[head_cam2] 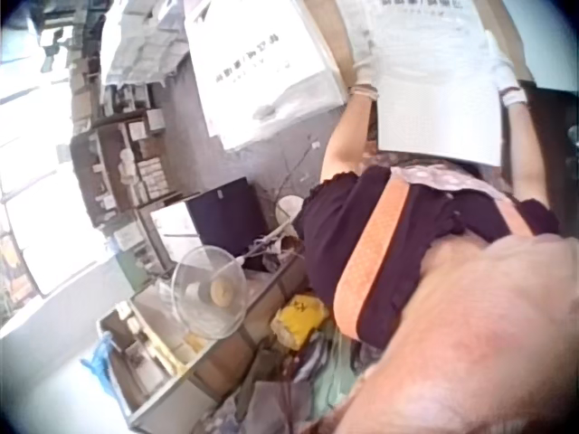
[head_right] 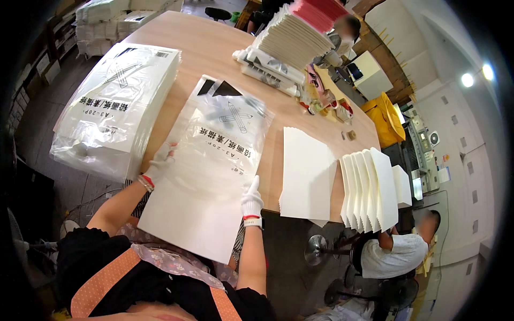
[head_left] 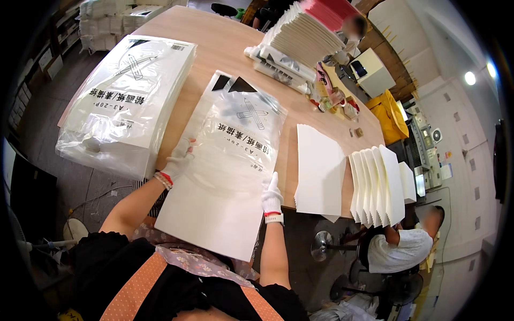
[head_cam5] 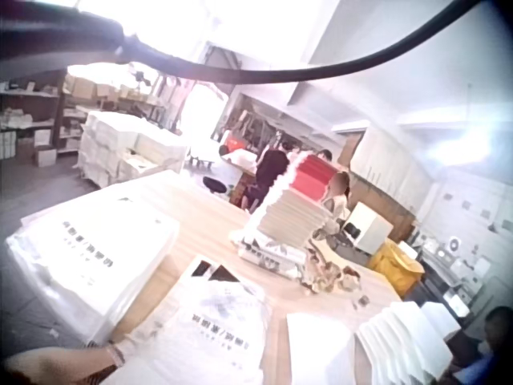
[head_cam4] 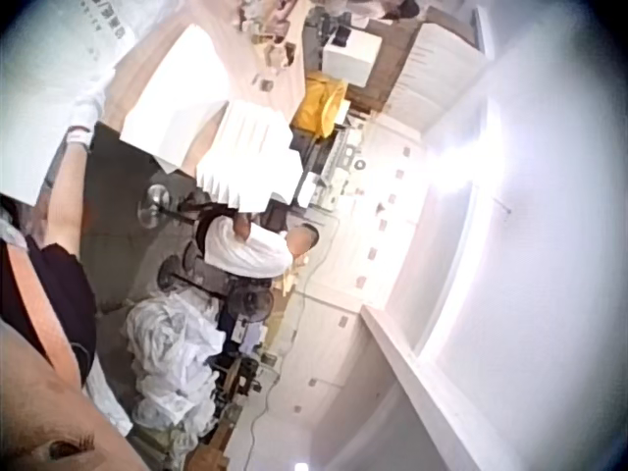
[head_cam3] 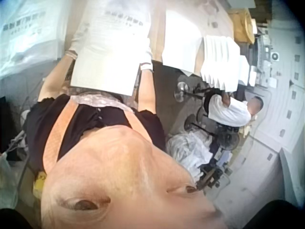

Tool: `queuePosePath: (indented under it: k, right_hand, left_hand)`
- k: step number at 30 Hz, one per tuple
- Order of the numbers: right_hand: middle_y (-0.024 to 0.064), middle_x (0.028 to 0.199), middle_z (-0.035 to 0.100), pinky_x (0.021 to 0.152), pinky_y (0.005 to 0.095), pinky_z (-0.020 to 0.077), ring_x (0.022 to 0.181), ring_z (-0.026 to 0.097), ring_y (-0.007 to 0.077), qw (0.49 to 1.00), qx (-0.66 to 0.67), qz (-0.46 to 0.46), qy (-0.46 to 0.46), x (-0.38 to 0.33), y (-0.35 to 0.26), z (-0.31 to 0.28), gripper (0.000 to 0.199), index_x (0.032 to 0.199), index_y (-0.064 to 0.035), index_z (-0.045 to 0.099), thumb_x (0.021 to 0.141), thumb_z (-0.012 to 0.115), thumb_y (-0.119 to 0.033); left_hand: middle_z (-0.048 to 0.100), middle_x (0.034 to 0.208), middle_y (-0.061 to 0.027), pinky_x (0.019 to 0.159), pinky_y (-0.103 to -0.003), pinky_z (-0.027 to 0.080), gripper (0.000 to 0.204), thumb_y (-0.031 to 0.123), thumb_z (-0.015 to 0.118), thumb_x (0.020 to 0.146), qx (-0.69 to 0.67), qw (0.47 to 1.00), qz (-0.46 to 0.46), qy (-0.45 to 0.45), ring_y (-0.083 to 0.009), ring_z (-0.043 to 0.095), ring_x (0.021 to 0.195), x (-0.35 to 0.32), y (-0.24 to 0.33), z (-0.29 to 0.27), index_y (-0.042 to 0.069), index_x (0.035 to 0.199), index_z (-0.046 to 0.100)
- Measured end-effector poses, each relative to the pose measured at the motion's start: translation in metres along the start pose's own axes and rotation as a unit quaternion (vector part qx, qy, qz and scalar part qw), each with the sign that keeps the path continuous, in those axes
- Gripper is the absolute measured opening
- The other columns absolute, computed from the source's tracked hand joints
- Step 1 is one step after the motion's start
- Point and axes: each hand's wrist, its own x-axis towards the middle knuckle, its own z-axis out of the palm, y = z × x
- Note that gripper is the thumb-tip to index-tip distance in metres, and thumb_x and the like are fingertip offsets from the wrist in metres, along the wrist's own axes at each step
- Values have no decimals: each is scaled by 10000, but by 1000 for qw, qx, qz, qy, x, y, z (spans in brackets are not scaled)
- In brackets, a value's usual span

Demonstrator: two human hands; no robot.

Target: The person repeatedly picks up stacks of white paper sheets from a table and places them into clear plastic packaging bags. They then fold the top of each bag to close it and set the packaged item aside. The process is repeated continuously throughout the clip.

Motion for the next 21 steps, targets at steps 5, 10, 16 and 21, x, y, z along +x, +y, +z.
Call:
queuePosePath:
  k: [5, 10, 16, 21]
  right_hand:
    - [260, 1131, 584, 728, 437, 486, 897, 619, 359, 989, 55, -117, -79, -101, 0, -3, 776, 1460, -130, -97, 890, 427, -81]
    - [226, 1168, 579, 829, 396, 485, 994, 603, 347, 971, -25, -216, -97, -245, -14, -28, 604, 1440, -58, 153, 912, 444, -89]
    - [250, 1220, 539, 870, 380, 476, 1067, 579, 351, 956, -108, -229, -150, -273, 19, -13, 534, 1404, -41, 287, 894, 445, -45]
    - [189, 1153, 591, 861, 346, 487, 927, 636, 253, 975, 136, -164, -69, -233, 14, -46, 402, 1272, 58, 456, 875, 489, 4]
  left_hand:
    - [490, 829, -29, 711, -241, 411, 198, 111, 464, 911, 370, 900, 107, 202, -108, 477, 743, -69, -53, -30, 11, 1080, 492]
    - [539, 1131, -167, 900, -322, 431, 348, 28, 517, 852, 456, 879, 132, -44, -227, 538, 1040, -218, -42, 0, -15, 1197, 491]
    - [563, 1124, -182, 888, -330, 453, 324, -8, 551, 801, 544, 795, 257, -77, -312, 565, 1039, -229, -50, -4, -14, 1124, 535]
    - [536, 867, -88, 592, -242, 515, 178, -125, 379, 739, 263, 955, 136, 23, -119, 578, 648, -217, -26, 19, -17, 843, 476]
